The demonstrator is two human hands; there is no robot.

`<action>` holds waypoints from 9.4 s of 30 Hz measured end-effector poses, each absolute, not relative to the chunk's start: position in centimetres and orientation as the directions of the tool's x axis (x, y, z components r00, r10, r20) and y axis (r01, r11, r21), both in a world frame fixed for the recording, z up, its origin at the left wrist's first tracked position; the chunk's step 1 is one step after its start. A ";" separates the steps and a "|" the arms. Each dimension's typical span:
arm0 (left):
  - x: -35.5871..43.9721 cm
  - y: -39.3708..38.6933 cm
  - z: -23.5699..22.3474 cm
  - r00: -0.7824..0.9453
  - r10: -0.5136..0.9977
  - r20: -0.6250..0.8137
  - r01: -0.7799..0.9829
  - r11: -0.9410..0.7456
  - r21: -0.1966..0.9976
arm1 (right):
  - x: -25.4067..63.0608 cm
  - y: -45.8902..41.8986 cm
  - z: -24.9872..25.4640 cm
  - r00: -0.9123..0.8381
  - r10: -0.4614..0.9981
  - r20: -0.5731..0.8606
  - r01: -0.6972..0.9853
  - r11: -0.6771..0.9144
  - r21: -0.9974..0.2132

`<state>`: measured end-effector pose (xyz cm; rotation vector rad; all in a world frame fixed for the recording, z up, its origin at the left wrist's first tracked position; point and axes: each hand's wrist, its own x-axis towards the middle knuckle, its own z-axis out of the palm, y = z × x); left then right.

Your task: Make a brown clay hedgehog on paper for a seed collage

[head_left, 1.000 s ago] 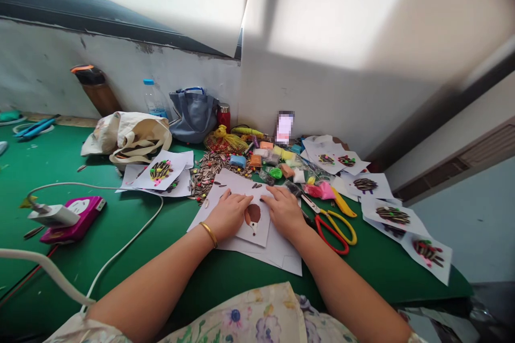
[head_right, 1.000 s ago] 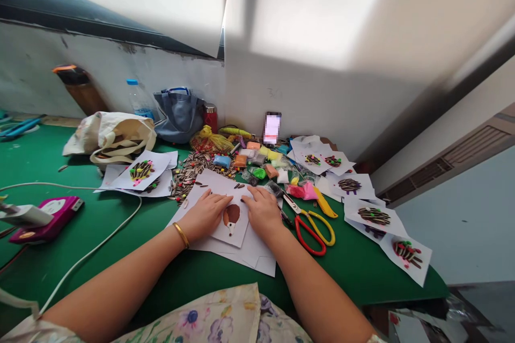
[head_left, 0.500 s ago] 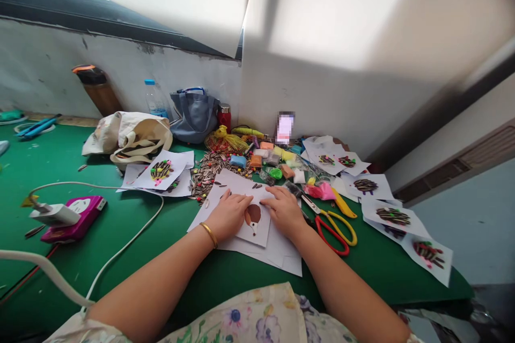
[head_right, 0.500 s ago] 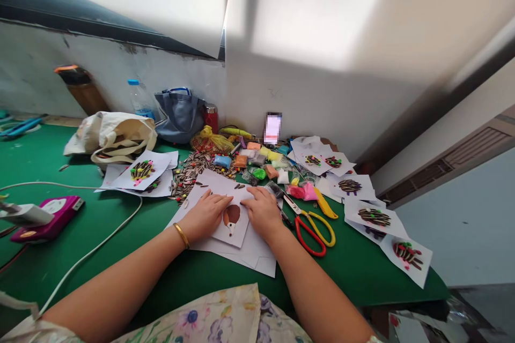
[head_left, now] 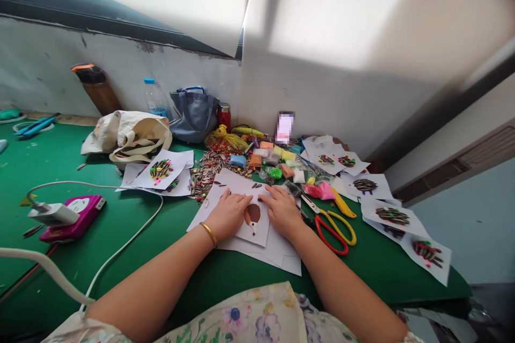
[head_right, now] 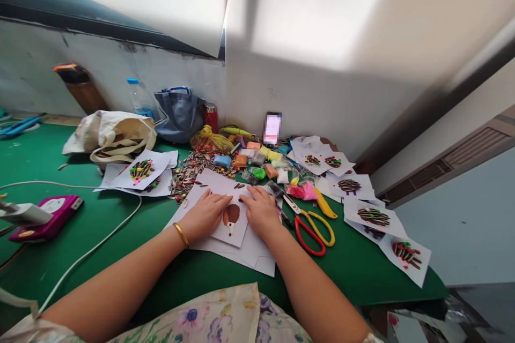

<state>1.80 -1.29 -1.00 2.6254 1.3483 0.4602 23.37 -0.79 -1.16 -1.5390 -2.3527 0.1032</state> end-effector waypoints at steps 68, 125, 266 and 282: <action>1.8 -1.3 -1.3 0.560 0.797 0.225 0.758 -0.603 0.250 | 23.2 -0.6 -1.1 -0.342 0.912 0.225 0.896 0.389 -0.212; 2.1 -1.9 -0.4 0.529 0.825 0.200 0.789 -0.565 0.241 | 26.6 0.2 0.2 -0.137 0.947 0.290 0.927 0.226 -0.298; 3.2 -2.6 1.0 0.449 0.858 0.250 0.844 -0.499 0.196 | 26.3 2.2 2.2 -0.073 0.997 -0.019 0.968 0.076 0.238; 3.1 -2.4 0.9 0.454 0.859 0.237 0.844 -0.500 0.195 | 27.9 3.0 2.7 -0.013 0.999 -0.040 0.984 0.020 0.179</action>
